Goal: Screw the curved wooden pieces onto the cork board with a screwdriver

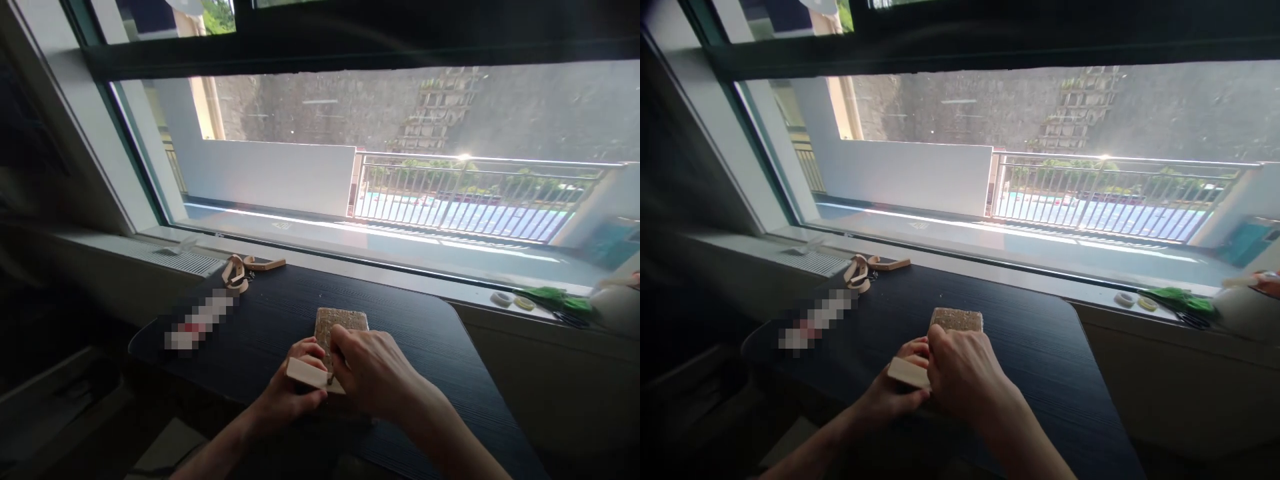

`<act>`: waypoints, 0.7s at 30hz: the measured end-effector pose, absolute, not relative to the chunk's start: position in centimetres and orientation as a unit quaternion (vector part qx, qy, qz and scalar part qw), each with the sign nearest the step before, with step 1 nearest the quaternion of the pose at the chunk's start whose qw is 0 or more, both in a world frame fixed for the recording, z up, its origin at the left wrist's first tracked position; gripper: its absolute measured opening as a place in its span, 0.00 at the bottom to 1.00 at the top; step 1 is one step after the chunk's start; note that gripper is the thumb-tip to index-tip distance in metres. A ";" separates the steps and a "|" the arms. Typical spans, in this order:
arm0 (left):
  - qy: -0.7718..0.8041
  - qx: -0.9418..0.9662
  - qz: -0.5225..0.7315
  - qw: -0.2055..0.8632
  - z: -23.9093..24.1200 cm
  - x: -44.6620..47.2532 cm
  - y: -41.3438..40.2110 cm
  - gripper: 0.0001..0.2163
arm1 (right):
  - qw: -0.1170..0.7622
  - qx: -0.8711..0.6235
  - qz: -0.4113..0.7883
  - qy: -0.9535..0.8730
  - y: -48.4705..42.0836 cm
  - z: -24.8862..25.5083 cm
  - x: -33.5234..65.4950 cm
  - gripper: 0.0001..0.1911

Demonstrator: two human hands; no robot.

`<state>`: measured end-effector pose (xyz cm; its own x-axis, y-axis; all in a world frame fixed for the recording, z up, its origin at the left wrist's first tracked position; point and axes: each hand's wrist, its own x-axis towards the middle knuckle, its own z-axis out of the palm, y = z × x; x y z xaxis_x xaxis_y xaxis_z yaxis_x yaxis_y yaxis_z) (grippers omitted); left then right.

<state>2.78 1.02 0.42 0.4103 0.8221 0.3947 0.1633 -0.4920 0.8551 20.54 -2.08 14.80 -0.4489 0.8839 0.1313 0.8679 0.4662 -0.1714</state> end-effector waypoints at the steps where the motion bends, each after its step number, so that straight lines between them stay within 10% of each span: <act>1: 0.333 0.745 0.439 0.377 0.6 2.9 0.9 0.14 | 0.100 -0.505 0.039 -0.857 -2.1 14.8 20.8 0.08; 21: 0.298 0.735 0.461 0.399 1.0 2.4 0.2 0.13 | 0.044 -0.546 -0.036 -0.836 -3.8 15.8 18.2 0.10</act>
<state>2.40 0.17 1.04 0.3980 0.8058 0.4386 0.0702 -0.5034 0.8612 18.23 -3.77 15.85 -0.3990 0.9100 0.1127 0.9163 0.4004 0.0112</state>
